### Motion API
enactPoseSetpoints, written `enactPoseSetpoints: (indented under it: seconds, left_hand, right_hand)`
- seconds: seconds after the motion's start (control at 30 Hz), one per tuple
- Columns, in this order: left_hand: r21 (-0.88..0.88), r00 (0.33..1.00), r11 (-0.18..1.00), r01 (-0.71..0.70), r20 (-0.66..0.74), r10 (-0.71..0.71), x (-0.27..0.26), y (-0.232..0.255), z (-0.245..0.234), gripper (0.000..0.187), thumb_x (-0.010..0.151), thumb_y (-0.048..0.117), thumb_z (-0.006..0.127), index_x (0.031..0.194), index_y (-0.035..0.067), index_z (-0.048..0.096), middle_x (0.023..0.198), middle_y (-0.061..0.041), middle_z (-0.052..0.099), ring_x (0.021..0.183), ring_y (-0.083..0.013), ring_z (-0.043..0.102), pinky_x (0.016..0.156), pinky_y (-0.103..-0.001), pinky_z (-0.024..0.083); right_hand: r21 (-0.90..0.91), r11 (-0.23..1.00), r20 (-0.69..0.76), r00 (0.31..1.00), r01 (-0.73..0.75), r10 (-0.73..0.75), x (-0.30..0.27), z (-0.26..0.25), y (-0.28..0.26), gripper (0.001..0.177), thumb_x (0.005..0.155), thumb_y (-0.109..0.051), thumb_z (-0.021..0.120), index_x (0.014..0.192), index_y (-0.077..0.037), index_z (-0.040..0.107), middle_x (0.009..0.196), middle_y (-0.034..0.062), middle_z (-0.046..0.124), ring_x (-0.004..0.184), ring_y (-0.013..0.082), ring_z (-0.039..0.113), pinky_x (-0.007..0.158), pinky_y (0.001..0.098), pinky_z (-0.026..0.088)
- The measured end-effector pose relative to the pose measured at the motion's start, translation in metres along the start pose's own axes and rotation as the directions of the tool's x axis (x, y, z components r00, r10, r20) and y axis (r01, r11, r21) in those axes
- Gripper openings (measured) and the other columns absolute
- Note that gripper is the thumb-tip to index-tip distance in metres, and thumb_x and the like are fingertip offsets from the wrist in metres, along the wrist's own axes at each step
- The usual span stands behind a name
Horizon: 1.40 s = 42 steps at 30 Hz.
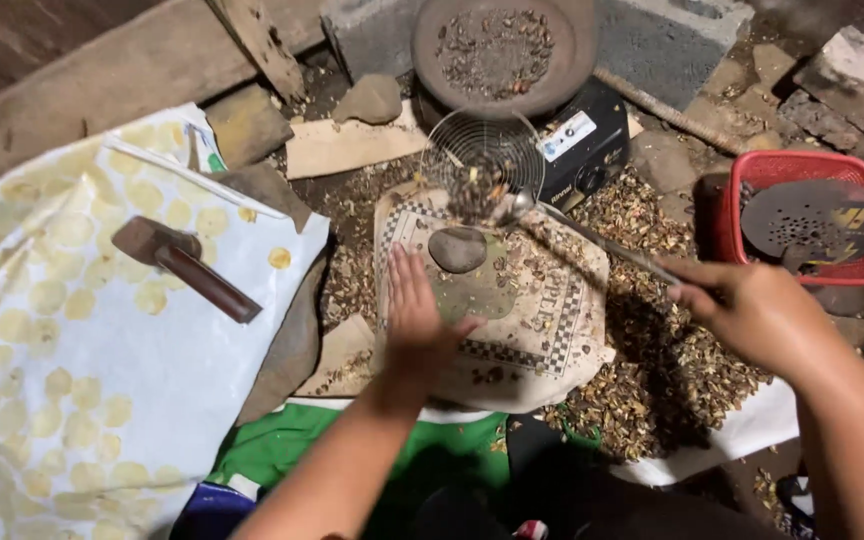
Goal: The person crushes seeds on a flat stone using a smaller stone, then uses a hammer to flatten the crushed seeds on a white cloth. The person repeats this process, transferring seeds between the stone and the cloth.
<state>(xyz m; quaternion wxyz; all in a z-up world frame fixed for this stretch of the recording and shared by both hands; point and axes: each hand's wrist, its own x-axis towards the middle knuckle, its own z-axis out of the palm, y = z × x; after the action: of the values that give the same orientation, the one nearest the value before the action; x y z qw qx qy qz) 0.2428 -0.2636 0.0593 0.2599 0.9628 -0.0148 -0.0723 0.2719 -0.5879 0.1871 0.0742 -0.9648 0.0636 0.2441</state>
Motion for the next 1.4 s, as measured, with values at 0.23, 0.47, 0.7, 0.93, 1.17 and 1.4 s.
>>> enactPoseSetpoints:
  seconds: [0.23, 0.47, 0.7, 0.93, 1.17, 1.4]
  left_hand:
    - [0.222, 0.904, 0.973, 0.060, -0.426, 0.042, 0.002, -0.028, 0.075, 0.146, 0.072, 0.083, 0.069, 0.152, -0.025, 0.011, 0.159, -0.050, 0.008, 0.154, -0.0528, 0.020, 0.129, -0.050, 0.021]
    - [0.164, 0.901, 0.986, 0.017, -0.431, 0.056, 0.002, -0.038, 0.087, 0.144, 0.073, 0.075, 0.077, 0.153, -0.022, 0.008, 0.162, -0.042, 0.017, 0.150, -0.0488, 0.035, 0.126, -0.049, 0.029]
    - [-0.079, 0.870, 0.991, -0.110, -0.490, 0.057, 0.004, -0.027, 0.078, 0.126, 0.063, 0.058, 0.090, 0.150, -0.015, 0.035, 0.140, -0.040, 0.050, 0.130, -0.0522, 0.054, 0.116, -0.057, 0.038]
    - [0.072, 0.873, 0.993, -0.088, -0.475, 0.112, 0.003, -0.029, 0.080, 0.127, 0.065, 0.063, 0.089, 0.155, -0.009, 0.034, 0.147, -0.032, 0.048, 0.137, -0.0469, 0.049, 0.118, -0.056, 0.036]
    - [0.076, 0.848, 0.992, -0.100, -0.515, 0.125, 0.003, -0.031, 0.074, 0.116, 0.071, 0.063, 0.084, 0.152, -0.007, 0.039, 0.146, -0.030, 0.050, 0.135, -0.0472, 0.050, 0.114, -0.059, 0.037]
    - [0.071, 0.850, 0.992, -0.101, -0.512, 0.124, 0.006, -0.028, 0.078, 0.102, 0.080, 0.060, 0.076, 0.150, -0.004, 0.041, 0.148, -0.027, 0.049, 0.138, -0.0434, 0.048, 0.116, -0.056, 0.034]
  right_hand:
    - [-0.089, 0.968, -0.262, 0.932, 0.234, -0.249, -0.028, 0.096, 0.043, 0.037, 0.089, -0.027, 0.072, 0.125, -0.036, 0.073, 0.102, -0.0023, 0.081, 0.038, 0.0155, 0.068, 0.041, 0.0293, 0.061]
    - [-0.059, 0.936, -0.454, 0.826, 0.346, -0.334, -0.042, 0.145, 0.055, 0.055, 0.088, -0.013, 0.072, 0.139, -0.033, 0.068, 0.069, -0.0044, 0.064, 0.047, 0.0138, 0.052, 0.050, 0.0331, 0.046]
    - [0.444, 0.718, -0.725, 0.686, 0.536, -0.064, -0.019, 0.201, 0.067, 0.043, 0.091, -0.002, 0.072, 0.133, -0.012, 0.072, 0.110, 0.0192, 0.076, 0.106, 0.0423, 0.070, 0.092, 0.0487, 0.055]
    - [0.576, 0.802, -0.700, 0.603, 0.160, 0.383, 0.060, 0.197, 0.187, 0.042, 0.102, -0.008, 0.066, 0.145, -0.005, 0.064, 0.116, 0.0308, 0.069, 0.102, 0.0504, 0.064, 0.091, 0.0595, 0.047]
    - [0.655, 0.747, -0.601, 0.518, -0.116, 0.608, 0.153, 0.246, 0.302, 0.040, 0.099, -0.029, 0.075, 0.135, -0.013, 0.069, 0.094, 0.0184, 0.066, 0.074, 0.0336, 0.068, 0.056, 0.0508, 0.060]
    - [0.997, 0.074, -0.010, 0.871, -0.031, 0.492, 0.048, 0.107, 0.088, 0.079, 0.098, -0.032, 0.072, 0.144, 0.020, 0.035, 0.129, 0.0480, 0.048, 0.104, 0.0518, 0.068, 0.075, 0.0592, 0.062]
